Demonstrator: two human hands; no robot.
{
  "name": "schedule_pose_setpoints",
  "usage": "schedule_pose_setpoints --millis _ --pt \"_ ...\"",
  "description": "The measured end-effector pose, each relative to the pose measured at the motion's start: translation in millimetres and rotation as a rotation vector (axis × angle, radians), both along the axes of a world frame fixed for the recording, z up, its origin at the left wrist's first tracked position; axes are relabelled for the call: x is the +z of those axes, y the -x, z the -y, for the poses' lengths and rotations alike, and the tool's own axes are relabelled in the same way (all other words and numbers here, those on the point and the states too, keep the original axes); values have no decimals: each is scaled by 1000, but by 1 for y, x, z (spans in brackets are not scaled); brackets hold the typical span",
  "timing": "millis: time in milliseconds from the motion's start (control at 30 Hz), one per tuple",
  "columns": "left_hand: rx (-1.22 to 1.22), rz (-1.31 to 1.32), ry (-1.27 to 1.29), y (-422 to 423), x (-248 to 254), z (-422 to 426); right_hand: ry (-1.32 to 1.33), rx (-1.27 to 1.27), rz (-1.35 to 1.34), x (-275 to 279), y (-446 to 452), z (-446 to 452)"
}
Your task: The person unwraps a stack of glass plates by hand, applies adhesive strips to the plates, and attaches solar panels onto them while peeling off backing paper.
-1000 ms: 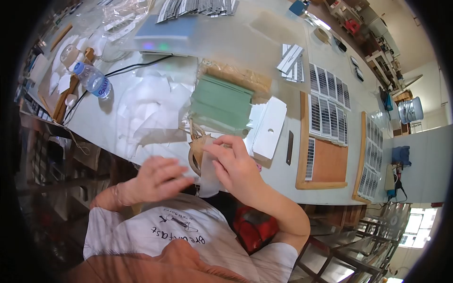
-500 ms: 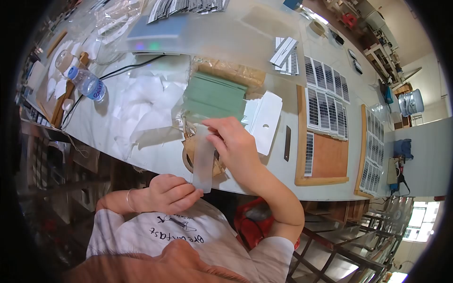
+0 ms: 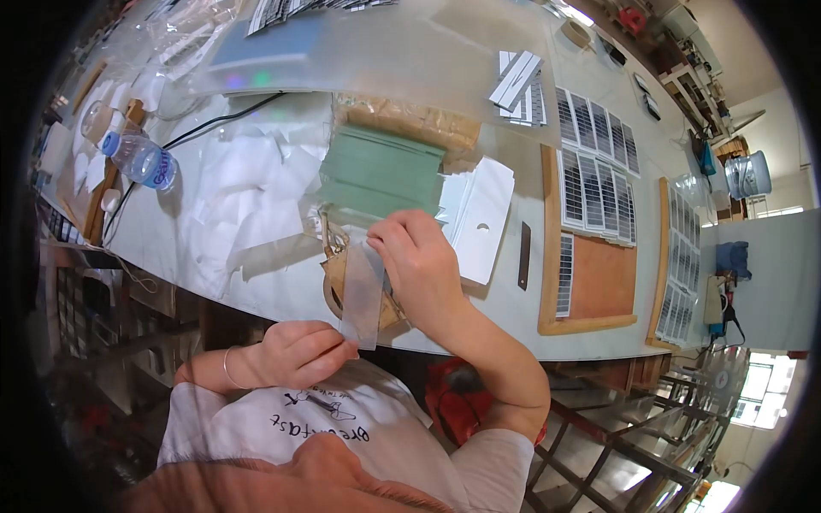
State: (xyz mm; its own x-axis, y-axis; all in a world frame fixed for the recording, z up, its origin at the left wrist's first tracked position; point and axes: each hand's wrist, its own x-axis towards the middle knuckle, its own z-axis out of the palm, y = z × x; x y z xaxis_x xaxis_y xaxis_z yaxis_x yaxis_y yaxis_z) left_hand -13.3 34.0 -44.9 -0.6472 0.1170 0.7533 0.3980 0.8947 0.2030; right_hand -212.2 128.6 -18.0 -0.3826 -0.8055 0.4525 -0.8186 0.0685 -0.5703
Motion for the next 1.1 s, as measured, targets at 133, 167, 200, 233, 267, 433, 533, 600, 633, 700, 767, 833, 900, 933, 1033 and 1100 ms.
schedule_pose_setpoints --millis 133,167,200,233,267,433,533,600,633,700,767,833,900,933,1033,1100 --pt "-36 -9 -2 -3 0 3 -4 9 15 1 -1 0" --pt "-43 -7 -2 -4 -1 3 -6 13 16 0 -1 0" --pt "-40 -19 -1 -4 -2 4 -6 10 25 -1 -2 0" --pt "-37 -28 0 -4 -3 4 -7 6 37 0 -3 1" --pt "-33 -37 -1 -4 -4 3 -10 2 48 0 -4 1" --pt "-36 -51 -4 -2 -3 4 -14 14 36 3 -3 1" --pt "-27 -43 -4 -3 -3 4 -7 8 34 0 -4 1" --pt "-28 -31 -4 -5 -3 4 -9 2 35 -1 -4 0" --pt "-31 -25 -3 -6 -3 4 -12 4 31 -2 -4 0" --pt "-35 -27 -5 -6 -3 5 -8 6 20 -2 -2 1" --pt "-38 -34 -16 -6 -4 5 4 7 11 -3 -2 1" --pt "-48 -23 -21 -7 -6 5 -16 -2 36 -1 -3 0" --pt "-48 -15 -19 -7 -6 5 -29 -1 33 -1 -3 0" --pt "-44 -13 -16 -7 -6 5 -32 4 18 -2 -3 0" --pt "-45 27 -8 -8 -5 6 -46 -52 -40 2 -9 0" --pt "-73 58 -25 -8 -5 7 -18 -109 -99 13 -8 -4"
